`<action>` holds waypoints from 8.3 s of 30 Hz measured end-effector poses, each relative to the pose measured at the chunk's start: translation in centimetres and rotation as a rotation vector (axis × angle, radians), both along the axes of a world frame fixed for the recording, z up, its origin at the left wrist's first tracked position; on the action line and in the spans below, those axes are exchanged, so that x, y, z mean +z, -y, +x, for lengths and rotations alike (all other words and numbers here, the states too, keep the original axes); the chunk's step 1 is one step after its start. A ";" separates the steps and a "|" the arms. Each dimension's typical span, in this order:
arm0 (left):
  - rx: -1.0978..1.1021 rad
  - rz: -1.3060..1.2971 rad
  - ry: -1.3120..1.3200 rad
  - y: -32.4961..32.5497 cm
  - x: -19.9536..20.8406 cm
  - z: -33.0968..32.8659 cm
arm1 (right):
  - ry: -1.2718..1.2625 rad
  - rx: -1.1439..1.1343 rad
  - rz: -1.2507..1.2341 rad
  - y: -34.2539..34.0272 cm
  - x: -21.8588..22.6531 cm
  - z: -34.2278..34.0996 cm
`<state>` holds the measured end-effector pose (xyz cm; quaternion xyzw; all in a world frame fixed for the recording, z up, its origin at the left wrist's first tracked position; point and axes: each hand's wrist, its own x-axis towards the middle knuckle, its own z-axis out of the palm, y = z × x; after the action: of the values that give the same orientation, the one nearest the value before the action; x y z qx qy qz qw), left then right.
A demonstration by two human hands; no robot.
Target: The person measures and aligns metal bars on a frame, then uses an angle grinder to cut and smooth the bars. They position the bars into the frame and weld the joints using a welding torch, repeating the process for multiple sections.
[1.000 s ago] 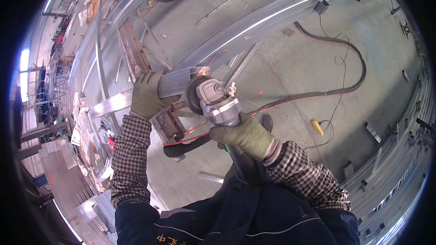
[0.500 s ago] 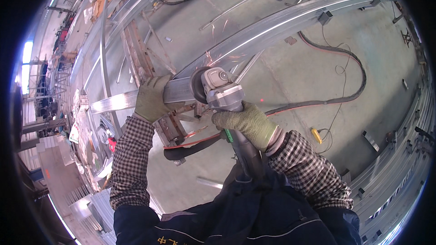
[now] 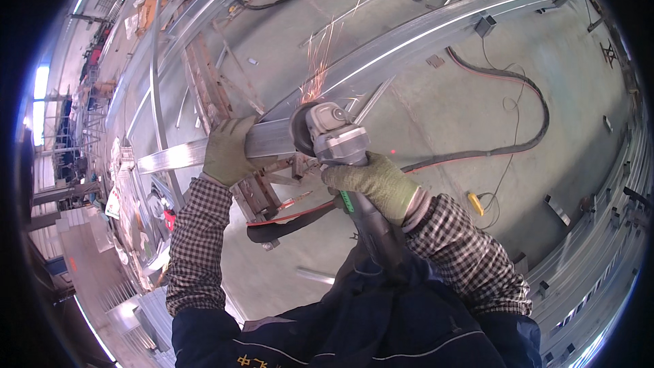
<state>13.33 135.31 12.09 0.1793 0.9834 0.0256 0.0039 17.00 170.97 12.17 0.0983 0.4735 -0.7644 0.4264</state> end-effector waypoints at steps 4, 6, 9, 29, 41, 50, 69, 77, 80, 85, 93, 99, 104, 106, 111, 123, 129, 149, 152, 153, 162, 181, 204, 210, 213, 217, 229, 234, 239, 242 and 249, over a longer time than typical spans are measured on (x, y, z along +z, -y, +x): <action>0.013 -0.005 0.011 0.2 -0.1 -0.1 | 0.060 -0.018 -0.016 -0.6 -0.3 0.4; 0.026 -0.002 0.017 0.2 -0.1 0.0 | 0.105 -0.029 -0.021 -1.3 -0.5 1.1; 0.032 -0.010 0.033 0.2 -0.1 -0.2 | 0.168 -0.019 -0.020 -1.9 -1.0 2.3; 0.070 -0.062 0.056 -1.4 0.4 -1.0 | 0.192 -0.332 -0.077 -7.3 -3.7 6.7; 0.258 0.009 0.143 -11.0 1.4 -6.7 | 0.260 -0.560 -0.080 -12.3 -8.4 9.2; 0.430 -0.033 0.441 5.0 5.4 1.1 | 0.323 -0.673 -0.096 -13.1 -8.6 9.6; 0.522 0.198 -0.046 -1.6 -0.4 -4.1 | 0.254 -0.658 -0.083 -13.6 -9.7 9.8; 0.649 0.088 -0.234 -1.0 -1.9 -2.8 | 0.261 -0.641 -0.135 -14.0 -10.0 9.7; 0.371 0.209 -0.248 -1.1 -1.9 -1.7 | 0.249 -0.650 -0.118 -14.4 -9.8 9.6; -0.270 0.198 -0.077 -0.2 -0.1 -0.4 | 0.235 -0.709 -0.053 -14.9 -9.8 9.4; 0.051 0.002 0.012 -3.8 -0.5 -3.1 | 0.272 -0.778 -0.083 -15.2 -10.0 9.6; 0.187 0.073 -0.036 -5.1 -0.8 -4.6 | 0.243 -0.713 -0.049 -14.8 -8.4 8.8; 0.144 0.054 0.033 -3.6 0.0 -4.5 | 0.189 -0.640 -0.117 -13.9 -6.0 7.0; 0.117 0.041 0.056 -2.7 0.0 -4.2 | 0.184 -0.594 -0.097 -13.4 -5.1 6.2; 0.031 -0.074 0.050 -1.5 -0.7 -3.9 | 0.177 -0.457 -0.106 -13.3 -2.6 4.6; 0.042 0.015 0.023 -2.7 -0.5 -4.0 | 0.185 -0.232 -0.121 -13.1 -0.1 -1.8; -0.001 0.035 0.001 -2.5 -0.7 -3.9 | 0.155 -0.111 -0.042 -12.3 1.4 -3.8; -0.014 0.056 -0.059 -2.4 -0.8 -3.8 | 0.187 -0.155 0.044 -13.5 0.3 -2.7; 0.012 0.053 -0.040 -2.3 -1.0 -3.7 | 0.230 -0.154 0.005 -14.1 0.1 -3.5; 0.023 0.044 -0.032 -2.2 -1.1 -3.7 | 0.230 -0.134 0.009 -14.4 0.3 -3.3; 0.050 -0.001 -0.006 -2.2 -1.0 -3.8 | 0.237 -0.118 0.036 -14.4 0.3 -2.8; -0.068 0.065 -0.100 -2.4 -1.1 -4.3 | 0.166 -0.113 0.042 -15.0 0.1 1.3; -0.068 0.042 -0.098 -2.7 -1.0 -4.2 | 0.147 -0.248 0.096 -14.4 0.3 1.3; -0.087 0.048 -0.100 -3.1 -0.8 -4.4 | 0.061 -0.151 -0.001 -13.4 0.9 1.3; -0.083 0.080 -0.101 -3.2 -0.8 -4.5 | 0.067 -0.089 0.051 -12.9 1.1 1.1; -0.046 0.058 -0.080 -2.9 -0.9 -4.3 | 0.177 -0.206 0.070 -14.0 1.1 1.3; -0.026 0.039 -0.069 -3.4 -0.5 -4.4 | 0.076 -0.127 -0.066 -11.3 3.0 -4.7; 0.000 0.036 -0.007 -3.3 -0.6 -4.5 | 0.124 0.016 0.063 -13.0 3.8 -2.3; -0.037 0.053 -0.057 -3.2 -0.7 -4.5 | 0.086 0.007 0.154 -14.0 4.6 -0.7; -0.005 0.039 -0.028 -3.3 -0.7 -4.3 | 0.109 -0.058 0.090 -13.7 3.9 -2.8; -0.035 0.076 -0.086 -3.1 -1.1 -4.4 | 0.132 -0.060 0.038 -13.9 1.8 -6.3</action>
<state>8.92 138.41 10.96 0.1973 0.9778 0.0552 -0.0446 10.68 184.84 14.01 0.1707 0.4557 -0.7595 0.4317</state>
